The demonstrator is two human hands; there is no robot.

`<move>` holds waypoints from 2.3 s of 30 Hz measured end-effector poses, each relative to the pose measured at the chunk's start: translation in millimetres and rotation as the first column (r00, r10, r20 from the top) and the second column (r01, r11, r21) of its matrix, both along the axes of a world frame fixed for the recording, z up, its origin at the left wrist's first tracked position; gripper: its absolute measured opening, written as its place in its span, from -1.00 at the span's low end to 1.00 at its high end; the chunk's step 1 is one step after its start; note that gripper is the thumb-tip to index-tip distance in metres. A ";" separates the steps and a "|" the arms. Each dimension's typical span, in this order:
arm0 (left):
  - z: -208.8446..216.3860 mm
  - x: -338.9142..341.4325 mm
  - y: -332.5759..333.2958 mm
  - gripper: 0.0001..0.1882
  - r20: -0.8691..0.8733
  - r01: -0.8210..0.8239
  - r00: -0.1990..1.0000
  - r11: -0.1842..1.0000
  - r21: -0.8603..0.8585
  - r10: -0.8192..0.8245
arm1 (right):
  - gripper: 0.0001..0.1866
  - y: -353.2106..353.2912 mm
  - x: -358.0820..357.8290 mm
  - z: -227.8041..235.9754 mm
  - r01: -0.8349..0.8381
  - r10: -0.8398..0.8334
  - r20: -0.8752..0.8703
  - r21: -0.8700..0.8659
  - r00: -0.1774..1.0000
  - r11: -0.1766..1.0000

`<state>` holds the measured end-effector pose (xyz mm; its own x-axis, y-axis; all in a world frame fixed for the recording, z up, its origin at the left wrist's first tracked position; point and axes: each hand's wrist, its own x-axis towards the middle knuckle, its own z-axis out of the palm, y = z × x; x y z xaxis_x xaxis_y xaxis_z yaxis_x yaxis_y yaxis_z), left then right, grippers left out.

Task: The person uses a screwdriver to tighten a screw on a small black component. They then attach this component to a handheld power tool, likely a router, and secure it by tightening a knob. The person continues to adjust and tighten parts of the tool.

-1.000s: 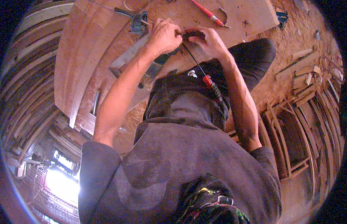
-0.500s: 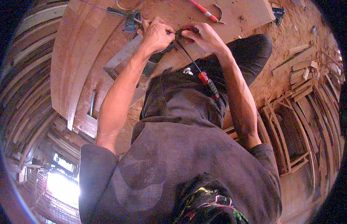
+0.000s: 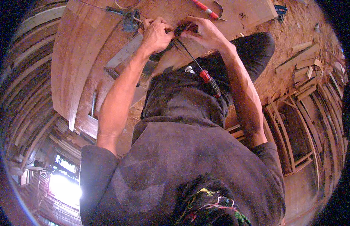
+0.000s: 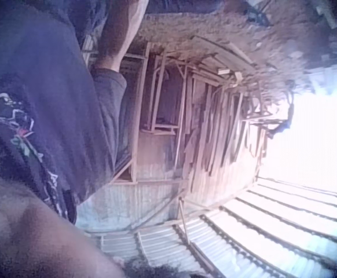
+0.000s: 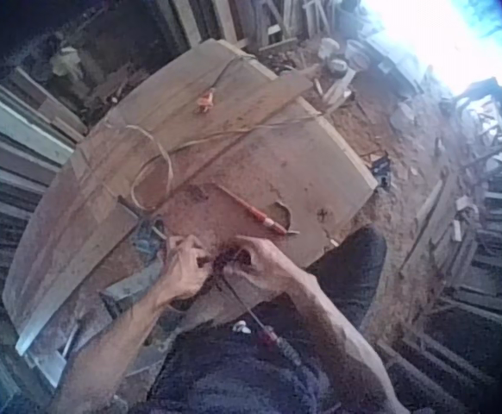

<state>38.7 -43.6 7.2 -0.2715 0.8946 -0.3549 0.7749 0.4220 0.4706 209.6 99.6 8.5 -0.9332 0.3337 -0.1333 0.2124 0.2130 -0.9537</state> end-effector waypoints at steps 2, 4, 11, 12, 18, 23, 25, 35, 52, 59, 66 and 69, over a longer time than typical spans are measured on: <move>-6.6 -2.7 -1.8 -0.69 0.020 0.017 1.000 1.000 0.016 -0.018 | -0.66 3.6 -0.3 -1.7 -0.065 0.066 -0.004 0.143 0.998 0.988; -8.7 -4.1 -2.5 -0.70 0.033 0.019 0.999 0.999 0.030 -0.020 | -0.65 5.3 -3.2 -0.1 -0.077 0.097 -0.079 0.227 0.992 0.971; -1.4 -1.1 -0.4 -0.74 0.047 0.037 0.998 0.996 0.086 -0.041 | -0.51 0.4 -5.9 -17.6 -0.057 0.012 0.309 0.139 0.951 0.989; -1.1 1.2 -0.9 -0.74 0.035 0.027 0.999 0.996 0.083 -0.030 | -0.51 -1.9 -8.8 -19.6 -0.046 -0.001 0.344 0.127 0.939 0.991; -4.1 1.0 -2.4 -0.76 -0.004 0.031 1.000 0.995 0.090 -0.031 | -0.63 -8.4 -8.1 -2.2 0.062 -0.063 0.164 0.013 0.984 0.998; -2.4 2.6 -3.7 -0.77 0.009 0.014 1.000 0.997 0.082 -0.015 | -0.62 1.1 3.4 3.6 -0.085 0.089 -0.013 0.179 0.996 0.980; -1.7 -1.2 -2.1 -0.78 0.038 0.018 0.999 0.996 0.092 -0.022 | -0.62 5.8 -0.8 -7.2 -0.137 0.142 0.009 0.338 0.990 0.931; 2.3 -7.8 7.5 -0.77 0.078 0.013 0.997 1.000 0.000 -0.013 | -0.73 -0.4 1.9 -20.0 -0.115 0.099 0.061 0.364 0.993 0.924; 3.5 -8.0 2.8 -0.80 0.079 0.042 0.996 0.992 0.121 -0.052 | -0.55 -14.2 0.2 -1.9 0.155 -0.151 -0.065 0.067 0.986 0.986; 5.6 -8.2 1.8 -0.78 0.113 0.022 0.993 0.996 0.090 -0.032 | -0.68 -9.3 -2.1 -10.7 0.175 -0.119 0.249 -0.219 0.961 0.960; 2.4 -7.1 0.5 -0.78 0.084 0.039 0.995 0.994 0.103 -0.048 | -0.64 -5.2 15.9 -18.1 0.002 -0.001 0.011 -0.095 1.000 0.995; 4.3 -8.9 0.6 -0.78 0.106 0.062 0.992 0.992 0.107 -0.073 | -0.62 -3.9 11.2 -10.1 -0.035 0.039 -0.020 0.157 0.999 0.987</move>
